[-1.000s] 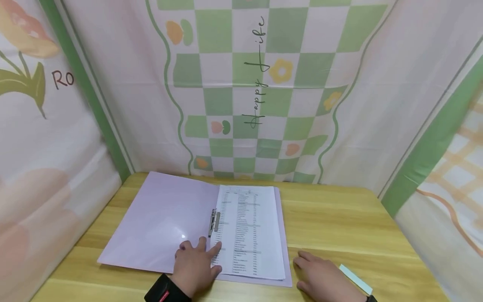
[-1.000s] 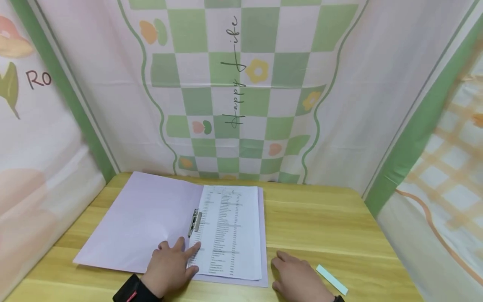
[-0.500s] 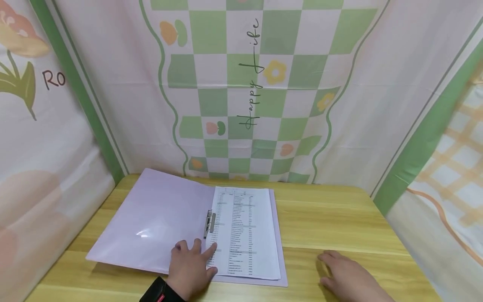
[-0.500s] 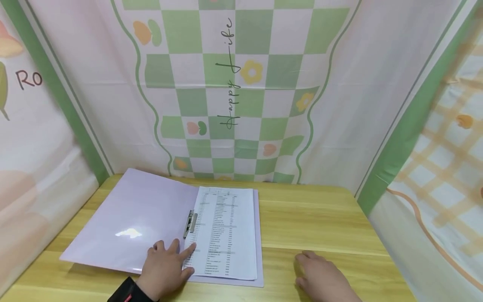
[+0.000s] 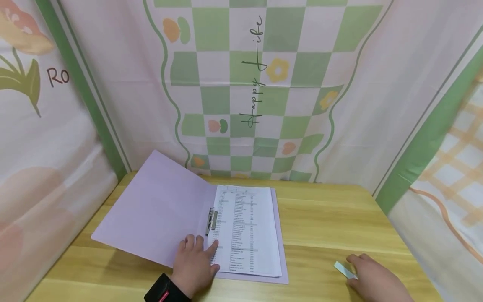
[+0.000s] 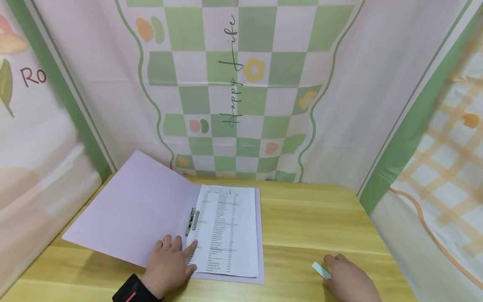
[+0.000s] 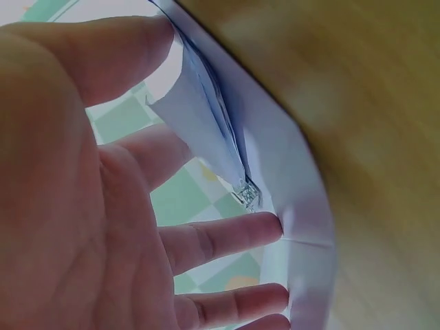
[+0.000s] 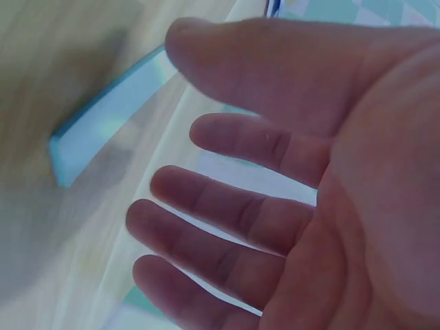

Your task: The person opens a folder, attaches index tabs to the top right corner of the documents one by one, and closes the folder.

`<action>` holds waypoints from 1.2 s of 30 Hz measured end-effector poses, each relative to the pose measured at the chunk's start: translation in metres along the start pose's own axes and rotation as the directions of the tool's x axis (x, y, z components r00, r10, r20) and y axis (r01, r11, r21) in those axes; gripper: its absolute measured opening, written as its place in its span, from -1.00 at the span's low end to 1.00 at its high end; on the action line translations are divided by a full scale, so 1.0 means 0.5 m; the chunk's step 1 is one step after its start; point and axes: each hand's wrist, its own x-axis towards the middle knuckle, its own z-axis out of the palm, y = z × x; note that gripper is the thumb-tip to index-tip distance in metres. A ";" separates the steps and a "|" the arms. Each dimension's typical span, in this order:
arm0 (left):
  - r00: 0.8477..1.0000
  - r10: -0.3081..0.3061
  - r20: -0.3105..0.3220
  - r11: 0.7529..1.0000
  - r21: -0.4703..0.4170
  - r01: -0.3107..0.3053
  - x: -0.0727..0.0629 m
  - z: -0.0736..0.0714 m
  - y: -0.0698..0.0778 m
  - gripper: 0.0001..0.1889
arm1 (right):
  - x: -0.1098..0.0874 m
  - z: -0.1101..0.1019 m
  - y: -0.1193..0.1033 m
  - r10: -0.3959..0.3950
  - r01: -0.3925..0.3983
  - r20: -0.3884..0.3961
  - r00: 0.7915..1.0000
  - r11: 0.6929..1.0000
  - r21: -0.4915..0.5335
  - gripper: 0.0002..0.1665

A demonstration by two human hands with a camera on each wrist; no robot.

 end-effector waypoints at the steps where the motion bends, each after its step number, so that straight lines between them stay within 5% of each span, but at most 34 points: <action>1: 1.000 0.000 -0.001 1.000 -0.003 0.000 0.001 0.000 0.000 -0.39 | 0.000 0.000 0.004 0.012 -0.012 0.012 1.000 1.000 0.000 -0.42; 13: 1.000 -0.004 0.006 0.999 -0.054 0.005 0.000 -0.002 0.002 -0.36 | -0.005 0.015 0.017 0.057 -0.060 0.069 0.996 0.997 0.045 -0.77; 36: 1.000 0.012 -0.019 0.990 -0.138 -0.014 -0.010 -0.023 0.001 -0.52 | 0.003 -0.005 0.011 0.100 -0.100 0.000 0.995 0.990 0.105 -0.86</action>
